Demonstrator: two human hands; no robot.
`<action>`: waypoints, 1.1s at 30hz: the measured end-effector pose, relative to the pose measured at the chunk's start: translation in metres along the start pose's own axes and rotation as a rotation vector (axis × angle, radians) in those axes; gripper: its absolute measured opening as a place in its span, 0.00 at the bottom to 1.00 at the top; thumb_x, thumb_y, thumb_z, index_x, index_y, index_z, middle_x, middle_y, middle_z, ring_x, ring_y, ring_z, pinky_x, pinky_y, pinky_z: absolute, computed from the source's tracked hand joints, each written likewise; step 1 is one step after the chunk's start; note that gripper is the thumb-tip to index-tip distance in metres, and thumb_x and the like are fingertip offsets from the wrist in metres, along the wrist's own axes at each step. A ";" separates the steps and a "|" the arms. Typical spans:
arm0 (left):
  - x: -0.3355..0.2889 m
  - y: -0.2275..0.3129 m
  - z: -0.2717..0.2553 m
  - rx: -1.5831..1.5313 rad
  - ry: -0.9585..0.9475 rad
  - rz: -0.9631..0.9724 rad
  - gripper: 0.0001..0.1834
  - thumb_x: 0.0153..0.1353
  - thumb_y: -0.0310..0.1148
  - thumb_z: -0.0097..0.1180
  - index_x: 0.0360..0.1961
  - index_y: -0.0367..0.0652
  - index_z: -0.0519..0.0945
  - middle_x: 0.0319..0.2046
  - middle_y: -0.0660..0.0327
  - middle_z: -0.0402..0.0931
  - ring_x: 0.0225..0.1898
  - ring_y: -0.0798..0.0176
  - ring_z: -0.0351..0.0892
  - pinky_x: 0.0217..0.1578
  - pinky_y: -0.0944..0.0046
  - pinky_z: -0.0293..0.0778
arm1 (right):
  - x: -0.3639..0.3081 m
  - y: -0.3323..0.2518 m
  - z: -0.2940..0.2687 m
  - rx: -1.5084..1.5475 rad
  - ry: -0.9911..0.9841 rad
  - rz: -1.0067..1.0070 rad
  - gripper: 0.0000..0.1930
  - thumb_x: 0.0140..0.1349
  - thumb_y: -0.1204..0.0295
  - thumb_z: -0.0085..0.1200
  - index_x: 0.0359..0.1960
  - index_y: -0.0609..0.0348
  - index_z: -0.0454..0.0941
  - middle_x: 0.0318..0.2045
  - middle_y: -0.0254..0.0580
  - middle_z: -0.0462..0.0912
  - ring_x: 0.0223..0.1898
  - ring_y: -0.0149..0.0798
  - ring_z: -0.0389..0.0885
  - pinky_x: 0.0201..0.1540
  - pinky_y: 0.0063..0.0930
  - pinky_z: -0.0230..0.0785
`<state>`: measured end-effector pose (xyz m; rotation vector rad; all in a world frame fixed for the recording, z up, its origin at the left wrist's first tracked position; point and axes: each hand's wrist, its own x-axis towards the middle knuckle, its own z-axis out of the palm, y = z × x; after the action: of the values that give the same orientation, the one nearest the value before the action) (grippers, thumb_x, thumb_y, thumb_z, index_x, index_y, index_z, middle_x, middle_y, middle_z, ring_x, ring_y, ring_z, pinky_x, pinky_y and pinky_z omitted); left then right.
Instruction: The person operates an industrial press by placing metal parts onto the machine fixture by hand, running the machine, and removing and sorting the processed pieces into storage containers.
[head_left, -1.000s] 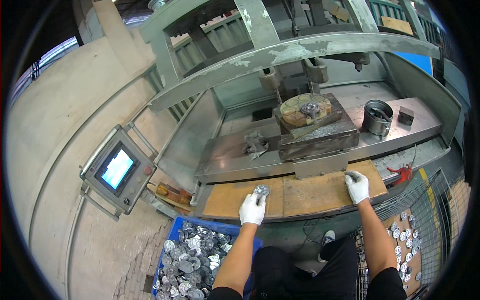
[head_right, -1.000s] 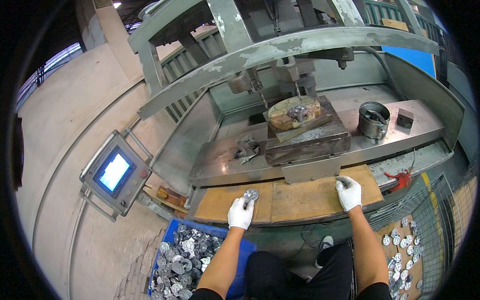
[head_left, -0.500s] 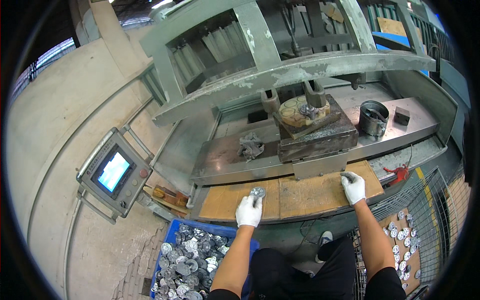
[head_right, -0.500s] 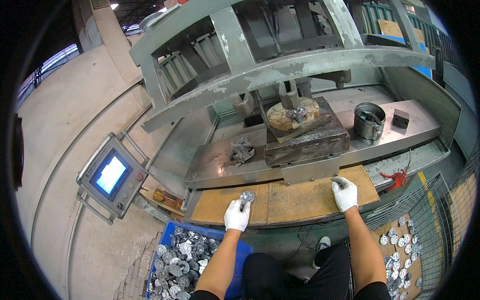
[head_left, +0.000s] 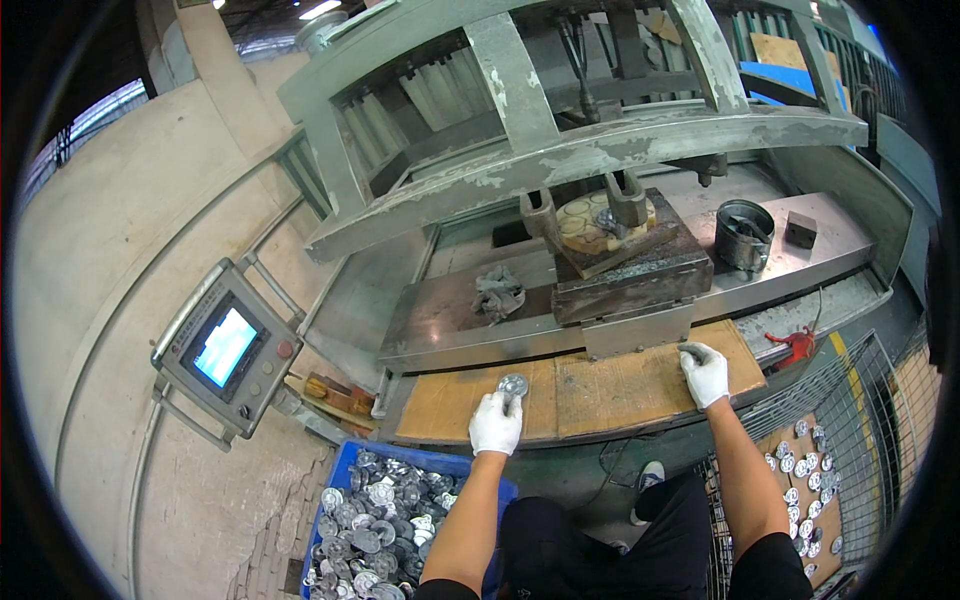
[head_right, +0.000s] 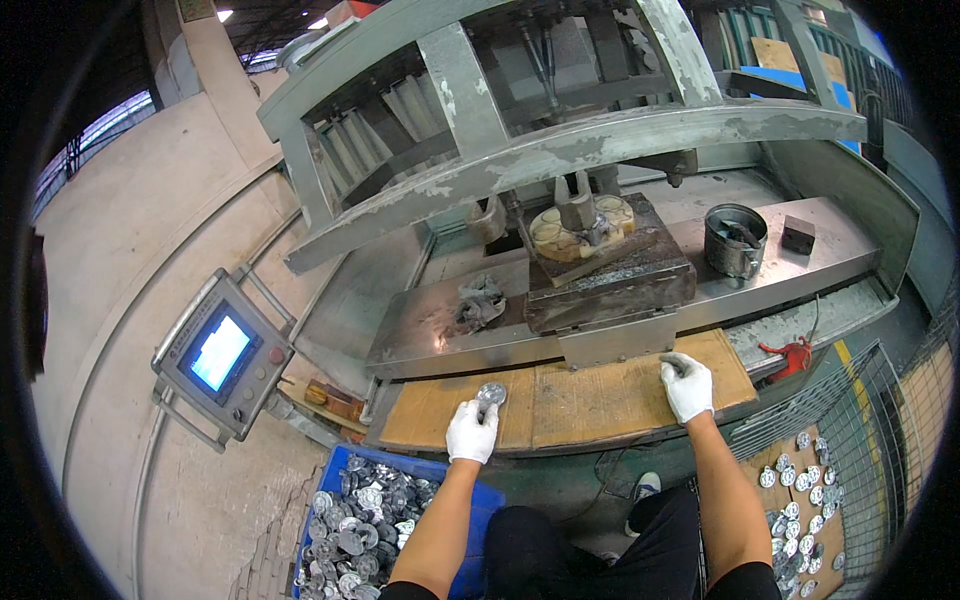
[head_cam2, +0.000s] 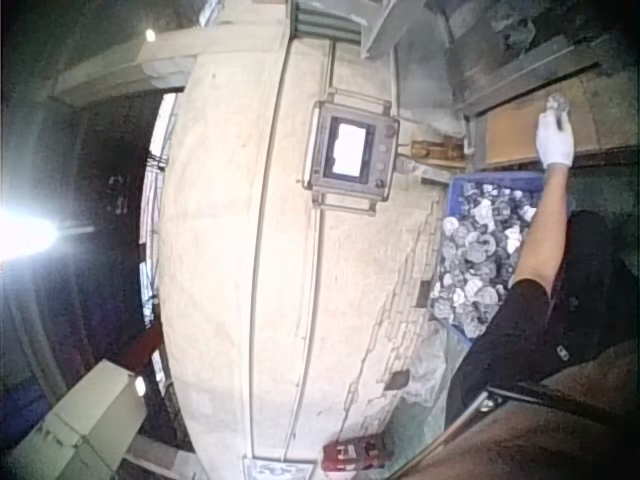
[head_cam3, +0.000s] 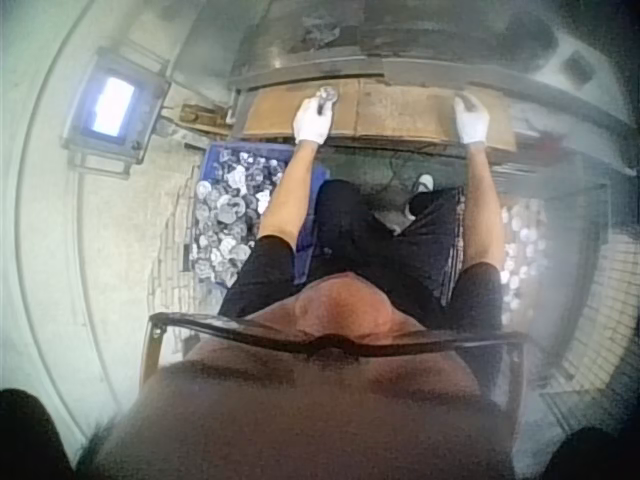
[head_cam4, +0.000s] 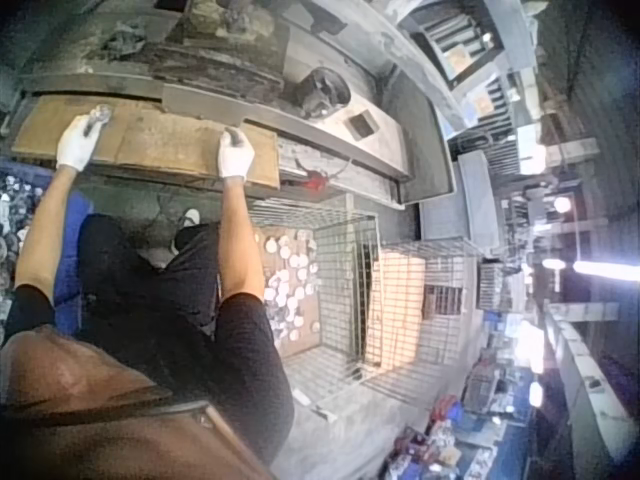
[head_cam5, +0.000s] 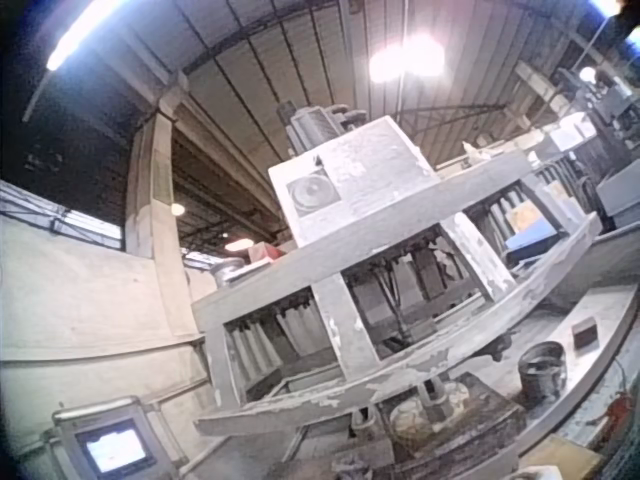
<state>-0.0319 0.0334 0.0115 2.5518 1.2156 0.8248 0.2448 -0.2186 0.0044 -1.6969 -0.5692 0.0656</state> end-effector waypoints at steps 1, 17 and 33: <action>0.000 0.000 0.000 0.006 -0.005 0.005 0.16 0.61 0.47 0.56 0.33 0.43 0.80 0.33 0.52 0.78 0.36 0.44 0.80 0.39 0.47 0.75 | 0.000 0.001 0.000 0.016 -0.002 0.012 0.10 0.60 0.78 0.55 0.40 0.69 0.83 0.30 0.40 0.86 0.30 0.27 0.82 0.37 0.22 0.75; -0.001 -0.001 0.003 -0.012 0.093 0.064 0.14 0.59 0.43 0.62 0.30 0.43 0.80 0.28 0.55 0.77 0.31 0.49 0.79 0.33 0.51 0.74 | 0.002 0.007 0.002 0.047 0.014 0.029 0.09 0.60 0.78 0.56 0.40 0.68 0.83 0.32 0.42 0.87 0.33 0.28 0.83 0.40 0.22 0.75; -0.001 0.002 -0.002 -0.054 0.094 0.037 0.12 0.58 0.43 0.61 0.30 0.45 0.83 0.32 0.54 0.78 0.35 0.47 0.80 0.37 0.50 0.76 | 0.001 0.002 0.002 0.054 0.015 0.008 0.09 0.60 0.78 0.55 0.39 0.69 0.84 0.31 0.43 0.87 0.33 0.29 0.83 0.40 0.22 0.75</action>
<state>-0.0325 0.0311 0.0132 2.5254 1.1593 0.9819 0.2458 -0.2163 0.0024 -1.6464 -0.5445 0.0732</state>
